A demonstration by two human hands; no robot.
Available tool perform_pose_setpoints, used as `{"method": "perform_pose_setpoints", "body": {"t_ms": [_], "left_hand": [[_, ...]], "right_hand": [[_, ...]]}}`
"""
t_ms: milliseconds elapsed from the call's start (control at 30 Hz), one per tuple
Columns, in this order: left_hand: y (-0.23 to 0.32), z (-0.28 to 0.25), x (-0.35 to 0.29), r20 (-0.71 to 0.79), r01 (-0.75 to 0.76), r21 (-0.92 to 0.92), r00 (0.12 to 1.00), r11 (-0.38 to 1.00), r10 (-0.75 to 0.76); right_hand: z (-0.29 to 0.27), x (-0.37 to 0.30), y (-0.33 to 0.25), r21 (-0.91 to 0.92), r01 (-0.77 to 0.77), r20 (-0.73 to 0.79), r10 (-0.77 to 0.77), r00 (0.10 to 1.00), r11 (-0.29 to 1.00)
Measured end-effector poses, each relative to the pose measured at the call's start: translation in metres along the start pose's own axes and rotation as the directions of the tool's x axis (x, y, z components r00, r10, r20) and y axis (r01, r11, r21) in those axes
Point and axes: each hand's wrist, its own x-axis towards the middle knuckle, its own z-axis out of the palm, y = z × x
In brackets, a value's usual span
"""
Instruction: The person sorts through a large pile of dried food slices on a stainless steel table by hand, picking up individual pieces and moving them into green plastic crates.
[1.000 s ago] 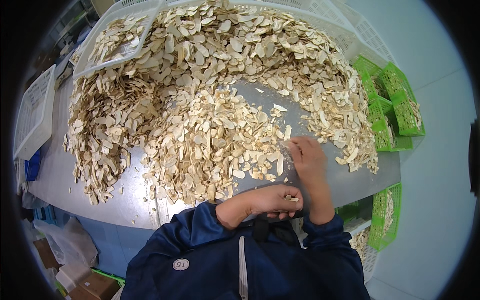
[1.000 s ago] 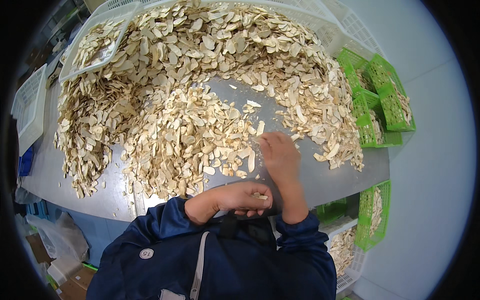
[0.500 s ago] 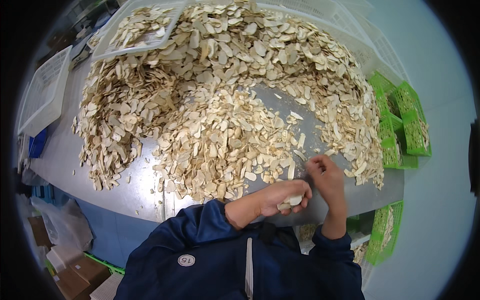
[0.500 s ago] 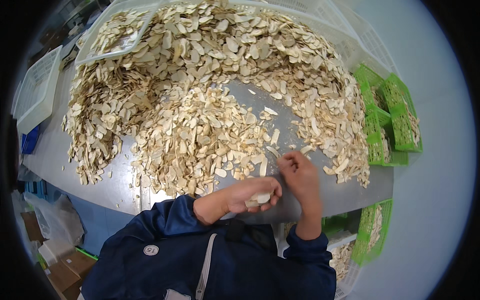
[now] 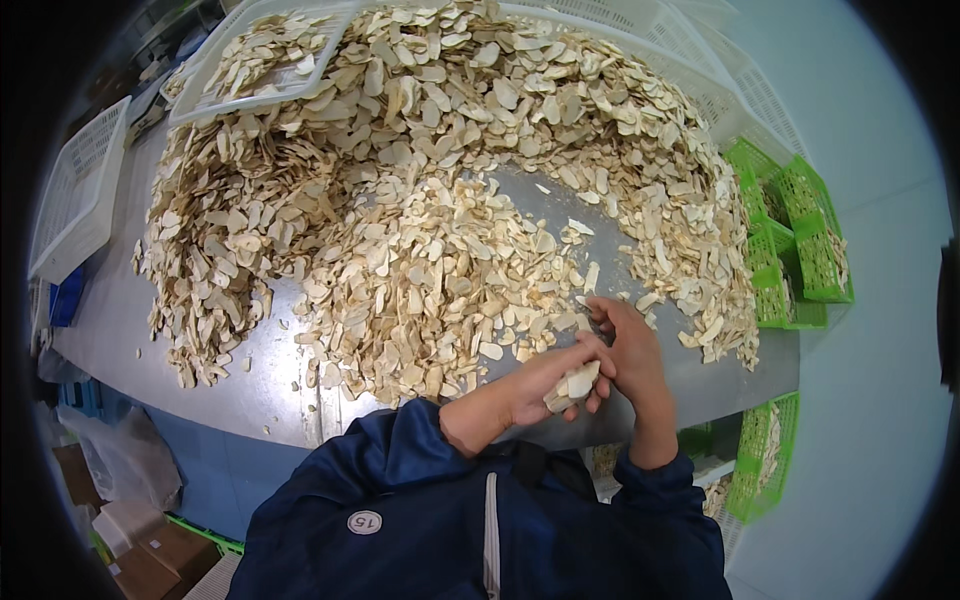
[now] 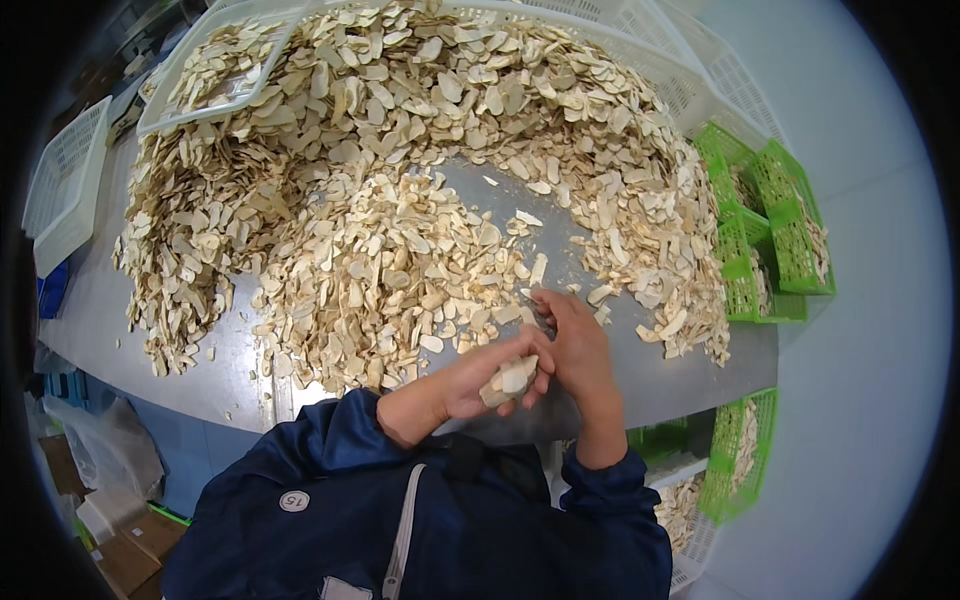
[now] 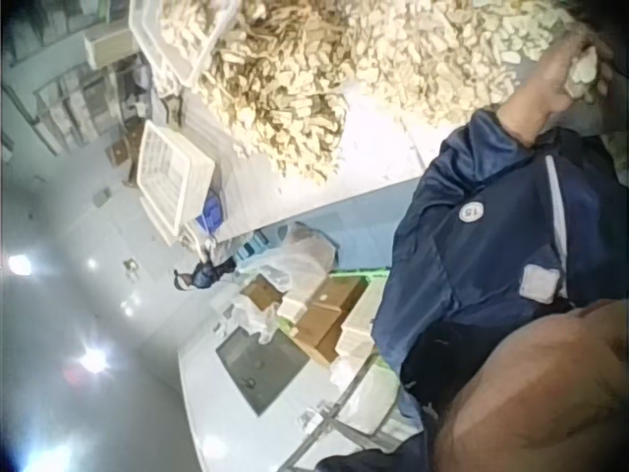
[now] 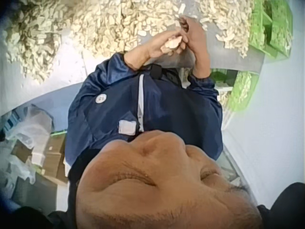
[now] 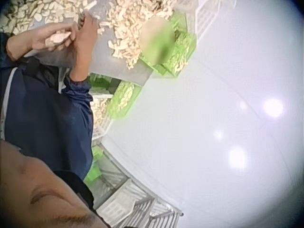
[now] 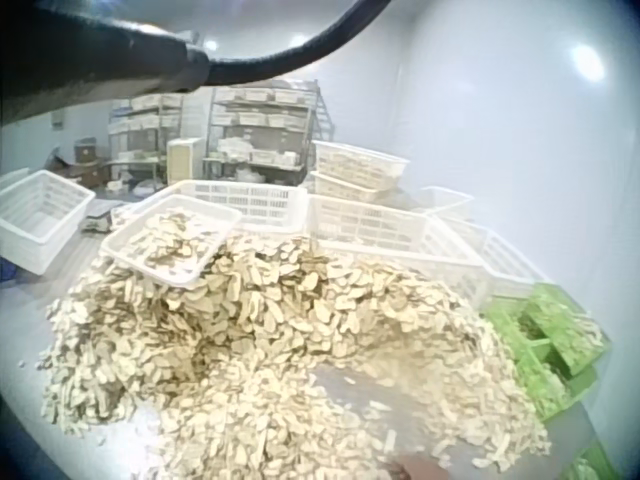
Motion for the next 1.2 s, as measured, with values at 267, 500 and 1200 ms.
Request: {"method": "perform_pose_setpoints", "body": {"t_ms": [267, 500, 1200], "left_hand": [[0.001, -0.013, 0.003, 0.014, -0.056, -0.105, 0.998, 0.993, 0.058], [0.005, -0.006, -0.002, -0.055, -0.070, -0.134, 0.996, 0.988, 0.063], [-0.001, -0.003, -0.003, 0.025, 0.054, 0.092, 0.998, 0.994, -0.057]], "right_hand": [[-0.016, -0.006, 0.014, 0.068, -0.176, -0.141, 0.184, 0.973, 0.982], [-0.040, -0.017, 0.006, 0.403, -0.132, -0.156, 0.210, 0.965, 0.906], [0.012, 0.060, 0.013, -0.329, 0.123, -0.156, -0.182, 0.971, 0.936]]}}
